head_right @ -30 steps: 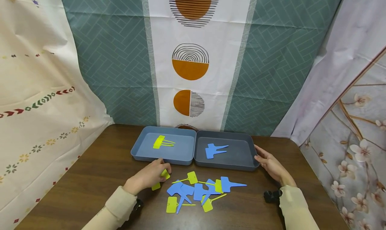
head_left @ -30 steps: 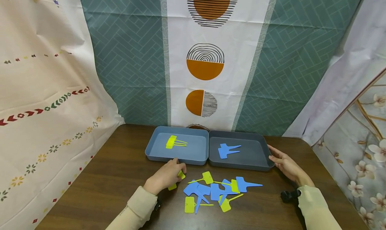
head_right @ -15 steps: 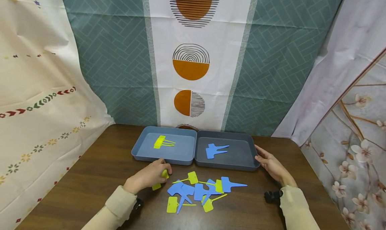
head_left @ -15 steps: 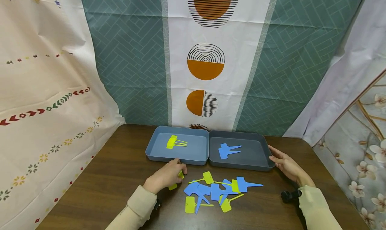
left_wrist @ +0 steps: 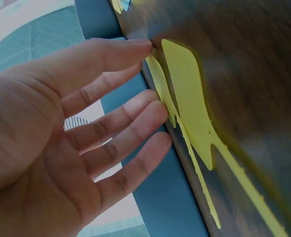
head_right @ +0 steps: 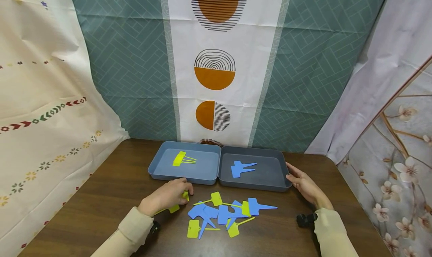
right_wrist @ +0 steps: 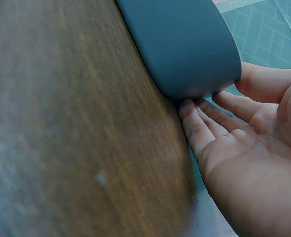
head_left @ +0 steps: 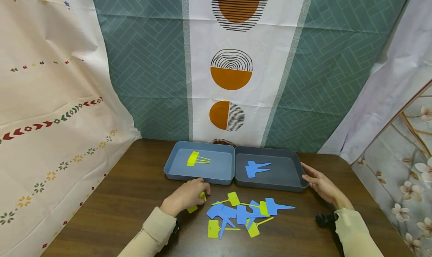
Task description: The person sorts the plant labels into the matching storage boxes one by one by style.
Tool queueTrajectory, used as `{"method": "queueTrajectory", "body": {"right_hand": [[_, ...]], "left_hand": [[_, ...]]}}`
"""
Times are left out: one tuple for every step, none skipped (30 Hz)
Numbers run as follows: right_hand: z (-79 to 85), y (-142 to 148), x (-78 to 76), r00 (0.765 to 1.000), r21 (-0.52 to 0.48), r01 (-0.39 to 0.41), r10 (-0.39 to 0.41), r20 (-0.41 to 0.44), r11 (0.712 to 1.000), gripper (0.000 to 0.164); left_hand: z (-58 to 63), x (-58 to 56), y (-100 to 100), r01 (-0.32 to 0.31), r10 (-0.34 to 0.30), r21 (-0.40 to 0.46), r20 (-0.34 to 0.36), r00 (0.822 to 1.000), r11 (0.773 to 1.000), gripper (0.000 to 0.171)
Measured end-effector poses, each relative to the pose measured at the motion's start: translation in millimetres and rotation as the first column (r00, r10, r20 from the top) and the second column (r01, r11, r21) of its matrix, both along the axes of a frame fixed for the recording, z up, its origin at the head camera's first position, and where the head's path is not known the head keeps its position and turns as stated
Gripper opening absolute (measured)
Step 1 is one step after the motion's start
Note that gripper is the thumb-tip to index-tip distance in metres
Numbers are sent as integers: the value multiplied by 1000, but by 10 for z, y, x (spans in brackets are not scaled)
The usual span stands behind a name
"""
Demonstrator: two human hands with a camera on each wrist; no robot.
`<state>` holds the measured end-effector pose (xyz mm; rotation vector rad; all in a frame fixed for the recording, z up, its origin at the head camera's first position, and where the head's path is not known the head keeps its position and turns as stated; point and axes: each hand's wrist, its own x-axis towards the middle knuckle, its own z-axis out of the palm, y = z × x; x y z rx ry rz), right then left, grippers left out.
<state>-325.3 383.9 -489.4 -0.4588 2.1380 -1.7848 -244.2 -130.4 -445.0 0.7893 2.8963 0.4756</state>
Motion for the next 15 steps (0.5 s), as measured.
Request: {"method": "queueTrajectory", "body": {"right_hand": [[2, 0, 0, 1000, 1, -1, 1, 0, 1000, 71], [3, 1, 0, 1000, 3, -1, 1, 0, 1000, 71], [4, 1, 1, 1000, 5, -1, 1, 0, 1000, 71], [5, 2, 2, 1000, 6, 0, 0, 1, 1000, 71], [7, 2, 3, 1000, 7, 0, 0, 2, 1000, 72], [8, 2, 4, 1000, 7, 0, 0, 3, 1000, 72], [9, 2, 5, 1000, 8, 0, 0, 5, 1000, 72], [11, 1, 7, 1000, 7, 1, -1, 6, 1000, 72], [12, 1, 8, 1000, 8, 1, -1, 8, 1000, 72], [13, 0, 8, 1000, 7, 1, -1, 8, 1000, 72], [14, 0, 9, 1000, 8, 0, 0, 9, 1000, 73], [15, -1, 10, 1000, 8, 1, -1, 11, 1000, 73], [16, -1, 10, 1000, 9, 1, -1, 11, 1000, 73], [16, -1, 10, 1000, 10, 1, -1, 12, 1000, 72], [16, 0, 11, 1000, 11, 0, 0, 12, 1000, 72]], "left_hand": [[8, -2, 0, 4, -4, 1, -8, 1000, 1000, 16], [10, -4, -2, 9, -9, 1, -18, 1000, 1000, 16], [16, -9, -6, 14, -13, 5, -25, 1000, 1000, 15], [24, -13, -11, 18, -18, 10, -31, 999, 1000, 13], [33, -17, -16, 21, -20, 17, -34, 999, 1000, 13], [43, -21, -21, 22, -21, 28, -33, 999, 999, 11], [53, -26, -27, 24, -23, 40, -35, 999, 999, 11], [60, -31, -35, 26, -24, 48, -40, 999, 999, 10], [72, -34, -42, 25, -22, 58, -41, 999, 998, 10], [79, -36, -47, 22, -20, 66, -44, 999, 998, 10], [88, -37, -51, 19, -15, 72, -49, 999, 997, 11], [95, -39, -56, 17, -12, 75, -59, 998, 997, 11], [103, -39, -59, 15, -10, 75, -74, 997, 997, 11], [108, -40, -62, 15, -9, 73, -91, 996, 997, 11], [109, -41, -65, 13, -5, 73, -105, 994, 997, 12]]}}
